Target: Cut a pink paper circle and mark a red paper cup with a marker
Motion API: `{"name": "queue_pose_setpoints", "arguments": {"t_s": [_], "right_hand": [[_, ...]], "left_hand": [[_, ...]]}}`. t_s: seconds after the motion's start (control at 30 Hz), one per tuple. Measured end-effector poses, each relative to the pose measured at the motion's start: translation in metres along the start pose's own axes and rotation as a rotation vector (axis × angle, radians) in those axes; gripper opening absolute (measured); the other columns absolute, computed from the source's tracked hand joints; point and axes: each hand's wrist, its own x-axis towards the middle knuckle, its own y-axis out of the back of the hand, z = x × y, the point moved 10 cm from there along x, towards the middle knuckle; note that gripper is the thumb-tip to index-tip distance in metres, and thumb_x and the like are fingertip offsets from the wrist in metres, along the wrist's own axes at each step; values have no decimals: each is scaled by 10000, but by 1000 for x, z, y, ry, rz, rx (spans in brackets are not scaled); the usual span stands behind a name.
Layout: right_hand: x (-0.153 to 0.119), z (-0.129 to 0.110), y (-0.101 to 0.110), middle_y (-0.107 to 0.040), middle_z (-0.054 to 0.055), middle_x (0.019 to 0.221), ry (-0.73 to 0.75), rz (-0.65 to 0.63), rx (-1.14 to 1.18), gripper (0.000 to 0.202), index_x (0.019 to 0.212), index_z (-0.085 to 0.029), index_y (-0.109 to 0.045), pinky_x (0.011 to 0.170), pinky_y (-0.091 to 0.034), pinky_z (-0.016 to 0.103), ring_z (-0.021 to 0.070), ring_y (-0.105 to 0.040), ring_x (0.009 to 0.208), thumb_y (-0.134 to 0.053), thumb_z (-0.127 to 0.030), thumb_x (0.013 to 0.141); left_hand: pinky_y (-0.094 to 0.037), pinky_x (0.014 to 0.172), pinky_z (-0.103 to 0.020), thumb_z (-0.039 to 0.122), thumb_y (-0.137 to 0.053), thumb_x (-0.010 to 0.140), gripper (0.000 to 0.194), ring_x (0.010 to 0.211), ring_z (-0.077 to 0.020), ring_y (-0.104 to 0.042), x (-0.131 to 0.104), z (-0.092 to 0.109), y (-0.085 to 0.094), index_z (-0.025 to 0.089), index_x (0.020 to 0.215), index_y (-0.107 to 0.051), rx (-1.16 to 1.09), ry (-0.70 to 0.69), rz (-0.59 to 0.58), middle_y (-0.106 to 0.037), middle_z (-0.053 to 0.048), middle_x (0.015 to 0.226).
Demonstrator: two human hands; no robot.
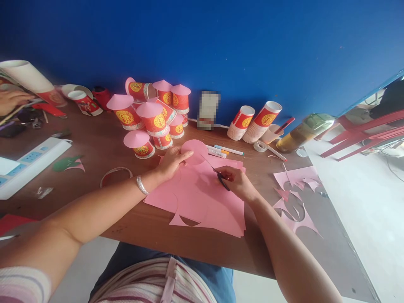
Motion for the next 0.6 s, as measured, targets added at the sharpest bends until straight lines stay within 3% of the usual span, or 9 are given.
{"name": "queue_pose_setpoints", "arguments": {"t_s": [0.33, 0.6], "right_hand": [[-1, 9, -8, -823, 79, 889, -17, 15, 52, 442, 1073, -218, -869, 534, -486, 264, 196, -693, 722, -882, -420, 680], [0, 10, -6, -771, 51, 760, -6, 19, 24, 423, 1083, -227, -886, 506, -433, 264, 141, -573, 604, -841, -387, 694]], "left_hand": [[-365, 577, -272, 575, -784, 837, 422, 608, -113, -464, -3, 3, -9, 167, 802, -683, 20, 3, -77, -548, 15, 661], [-350, 570, -274, 546, -754, 844, 400, 611, -115, -456, -3, 9, -10, 170, 751, -655, 23, -32, -77, -539, 13, 654]]}}
